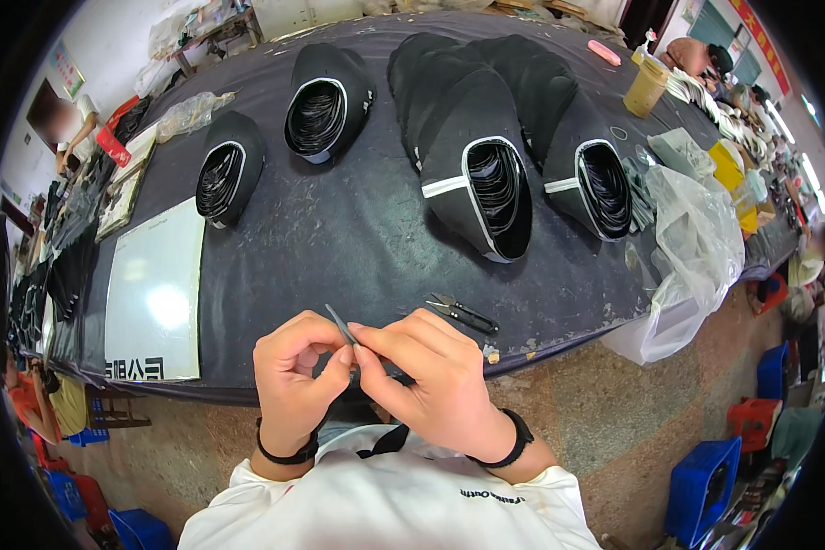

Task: The person unwraps a lollipop and discards the wrapper. They then pick up a shoe component and a grey patch, peeling a plastic film from the patch before pressing it onto the component.

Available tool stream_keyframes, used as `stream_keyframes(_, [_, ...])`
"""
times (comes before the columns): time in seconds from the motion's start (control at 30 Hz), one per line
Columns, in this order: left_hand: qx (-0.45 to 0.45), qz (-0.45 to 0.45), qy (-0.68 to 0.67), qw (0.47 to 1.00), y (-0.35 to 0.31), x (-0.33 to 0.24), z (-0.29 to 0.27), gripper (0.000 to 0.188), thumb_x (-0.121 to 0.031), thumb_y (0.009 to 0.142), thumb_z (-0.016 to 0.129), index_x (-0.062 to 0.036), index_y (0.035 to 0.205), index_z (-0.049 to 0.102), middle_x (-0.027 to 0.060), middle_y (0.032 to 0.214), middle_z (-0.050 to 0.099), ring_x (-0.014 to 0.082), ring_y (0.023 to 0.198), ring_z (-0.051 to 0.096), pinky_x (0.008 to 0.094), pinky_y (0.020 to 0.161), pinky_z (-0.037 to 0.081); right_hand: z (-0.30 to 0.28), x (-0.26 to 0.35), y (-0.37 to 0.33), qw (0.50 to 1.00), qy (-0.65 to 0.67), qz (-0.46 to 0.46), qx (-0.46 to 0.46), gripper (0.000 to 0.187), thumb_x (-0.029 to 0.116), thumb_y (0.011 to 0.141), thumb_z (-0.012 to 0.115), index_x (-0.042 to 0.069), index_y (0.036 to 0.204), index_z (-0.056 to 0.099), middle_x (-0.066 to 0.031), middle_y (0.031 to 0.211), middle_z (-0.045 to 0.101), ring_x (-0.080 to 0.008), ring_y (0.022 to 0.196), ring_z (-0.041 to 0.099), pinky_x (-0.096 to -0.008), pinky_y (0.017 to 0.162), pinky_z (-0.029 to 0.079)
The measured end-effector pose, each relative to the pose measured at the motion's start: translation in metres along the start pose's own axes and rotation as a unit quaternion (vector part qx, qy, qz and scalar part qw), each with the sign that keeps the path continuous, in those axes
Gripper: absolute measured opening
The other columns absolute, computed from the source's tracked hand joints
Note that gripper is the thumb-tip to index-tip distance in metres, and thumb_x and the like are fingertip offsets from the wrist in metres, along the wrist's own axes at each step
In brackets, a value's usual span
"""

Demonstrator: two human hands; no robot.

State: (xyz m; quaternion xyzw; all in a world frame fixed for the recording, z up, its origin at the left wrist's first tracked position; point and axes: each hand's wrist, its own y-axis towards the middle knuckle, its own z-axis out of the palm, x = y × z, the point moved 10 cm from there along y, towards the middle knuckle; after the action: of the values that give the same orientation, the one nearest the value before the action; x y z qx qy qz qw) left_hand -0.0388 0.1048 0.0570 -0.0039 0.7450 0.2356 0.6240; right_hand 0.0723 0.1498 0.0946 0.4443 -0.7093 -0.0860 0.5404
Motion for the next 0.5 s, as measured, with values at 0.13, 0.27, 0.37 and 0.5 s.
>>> stream_keyframes(0.13, [-0.032,-0.01,-0.083,0.996,-0.003,0.006,-0.001,0.009,0.006,0.073,0.057,0.0031,0.082,0.059,0.0071,0.077,0.059,0.0121,0.071,0.059,0.0238,0.063,0.047,-0.004,-0.023,-0.006,0.99,0.048,0.117,-0.056,0.011,-0.001,0.071,0.063,-0.003,0.082,0.062,-0.0054,0.064,0.059,-0.0117,0.054,0.053,-0.0238,0.051,0.042])
stream_keyframes(0.27, [-0.093,-0.057,-0.258,0.96,-0.008,0.025,-0.01,0.011,0.003,0.08,0.048,0.0009,0.088,0.055,0.0044,0.081,0.057,0.0114,0.075,0.057,0.0259,0.07,0.047,-0.006,-0.089,-0.031,0.908,0.224,0.321,-0.151,0.008,0.005,0.082,0.057,-0.002,0.079,0.058,0.0022,0.063,0.055,-0.0007,0.054,0.046,-0.0166,0.048,0.036])
stream_keyframes(0.37, [-0.182,-0.084,-0.355,0.913,-0.012,0.045,-0.034,0.008,0.001,0.081,0.046,-0.0014,0.085,0.053,0.0049,0.083,0.058,0.011,0.075,0.057,0.0261,0.068,0.047,-0.019,-0.133,-0.031,0.899,0.22,0.336,-0.175,0.013,0.009,0.085,0.054,-0.002,0.079,0.058,0.0038,0.062,0.053,0.001,0.051,0.044,-0.0158,0.045,0.034])
stream_keyframes(0.5, [-0.147,-0.151,-0.348,0.914,-0.012,0.059,-0.042,0.006,-0.002,0.083,0.045,-0.0027,0.084,0.051,0.0055,0.082,0.058,0.01,0.067,0.056,0.0243,0.061,0.047,-0.018,-0.155,-0.012,0.943,-0.148,0.295,-0.047,0.02,0.005,0.082,0.052,-0.005,0.099,0.059,-0.0129,0.071,0.061,-0.0238,0.064,0.059,-0.0327,0.06,0.048])
